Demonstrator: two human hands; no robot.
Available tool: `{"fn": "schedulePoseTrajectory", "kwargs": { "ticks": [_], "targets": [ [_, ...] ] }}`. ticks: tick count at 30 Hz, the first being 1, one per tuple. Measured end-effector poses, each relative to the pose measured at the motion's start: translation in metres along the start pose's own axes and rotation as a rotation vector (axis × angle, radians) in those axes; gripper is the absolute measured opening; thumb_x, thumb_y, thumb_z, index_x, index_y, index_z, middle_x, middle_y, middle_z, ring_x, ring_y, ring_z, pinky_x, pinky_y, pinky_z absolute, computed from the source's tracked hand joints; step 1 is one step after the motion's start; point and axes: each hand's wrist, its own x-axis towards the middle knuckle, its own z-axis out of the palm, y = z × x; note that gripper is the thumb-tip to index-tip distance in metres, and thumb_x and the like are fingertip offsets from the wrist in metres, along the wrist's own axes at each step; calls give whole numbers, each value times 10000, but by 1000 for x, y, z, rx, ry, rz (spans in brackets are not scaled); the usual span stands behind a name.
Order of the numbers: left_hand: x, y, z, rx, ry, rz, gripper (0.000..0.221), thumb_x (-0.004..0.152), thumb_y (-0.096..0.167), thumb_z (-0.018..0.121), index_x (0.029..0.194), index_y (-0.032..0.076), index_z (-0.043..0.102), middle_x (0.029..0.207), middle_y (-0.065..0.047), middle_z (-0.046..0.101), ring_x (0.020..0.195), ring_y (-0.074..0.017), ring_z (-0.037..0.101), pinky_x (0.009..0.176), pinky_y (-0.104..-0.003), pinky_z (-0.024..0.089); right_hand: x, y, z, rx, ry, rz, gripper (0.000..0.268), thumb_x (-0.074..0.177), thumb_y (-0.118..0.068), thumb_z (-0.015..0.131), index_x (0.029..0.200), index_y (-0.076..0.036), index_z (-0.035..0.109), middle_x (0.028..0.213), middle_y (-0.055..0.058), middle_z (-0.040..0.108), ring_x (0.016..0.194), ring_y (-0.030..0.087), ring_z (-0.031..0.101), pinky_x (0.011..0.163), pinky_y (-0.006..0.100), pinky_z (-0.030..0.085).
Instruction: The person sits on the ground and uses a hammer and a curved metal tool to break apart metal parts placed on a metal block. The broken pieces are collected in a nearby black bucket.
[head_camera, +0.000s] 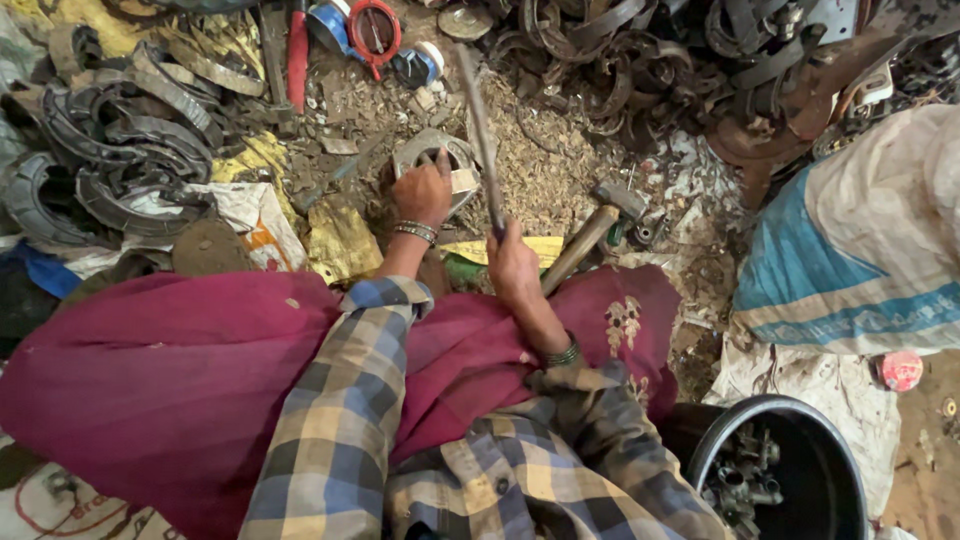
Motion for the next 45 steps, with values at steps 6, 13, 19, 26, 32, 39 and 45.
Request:
{"fn": "schedulePoseTrajectory", "kwargs": {
  "ticks": [6, 13, 19, 26, 32, 39, 45],
  "targets": [
    [-3, 8, 3, 40, 103, 51, 677, 1048, 463, 396, 659, 36, 749, 695, -253, 699, 648, -427, 704, 612, -538, 553, 0, -11, -4, -88, -105, 19, 316, 1037, -297, 551, 1104, -8, 444, 785, 316, 667, 740, 547, 621, 658, 643, 460],
    [-5, 6, 3, 48, -5, 8, 735, 1092, 473, 329, 689, 10, 734, 687, -242, 696, 614, -396, 701, 585, -511, 547, -7, -31, -63, 327, 238, -83, 292, 1101, -349, 460, 1153, -62, 461, 747, 174, 620, 584, 211, 564, 444, 383, 470],
    [-2, 11, 6, 83, -40, -3, 733, 1097, 475, 318, 733, 8, 752, 651, -222, 698, 593, -382, 710, 566, -496, 553, 5, -7, -34, 116, 75, 107, 299, 1077, -317, 516, 1102, -20, 500, 757, 243, 641, 647, 372, 631, 517, 507, 481],
    [-1, 10, -3, 148, -82, -76, 733, 1084, 494, 328, 707, 37, 759, 680, -218, 709, 617, -371, 710, 571, -511, 548, 0, -2, -16, -114, -85, 12, 408, 1022, -302, 567, 1236, 25, 448, 764, 309, 672, 690, 519, 633, 586, 617, 475],
    [2, 6, 6, 101, 37, -6, 721, 1084, 483, 348, 680, 44, 752, 669, -229, 701, 605, -386, 705, 575, -506, 545, -6, -34, -76, 622, 311, -78, 260, 1090, -253, 530, 1125, -5, 460, 703, 257, 559, 550, 456, 553, 492, 542, 437],
    [-3, 8, 14, 61, 49, -5, 700, 1071, 466, 374, 684, 26, 757, 667, -233, 695, 612, -396, 701, 592, -519, 541, 2, -8, -11, -28, -51, 126, 326, 1045, -299, 602, 1185, -23, 499, 837, 284, 684, 777, 503, 660, 682, 594, 513],
    [-13, 5, 12, 71, 12, 55, 699, 1081, 457, 387, 684, 17, 758, 663, -235, 694, 615, -387, 703, 598, -510, 554, -14, -22, -50, 53, 100, 121, 301, 1044, -276, 588, 1196, -30, 507, 824, 272, 679, 744, 483, 664, 637, 574, 512]
  ]
}}
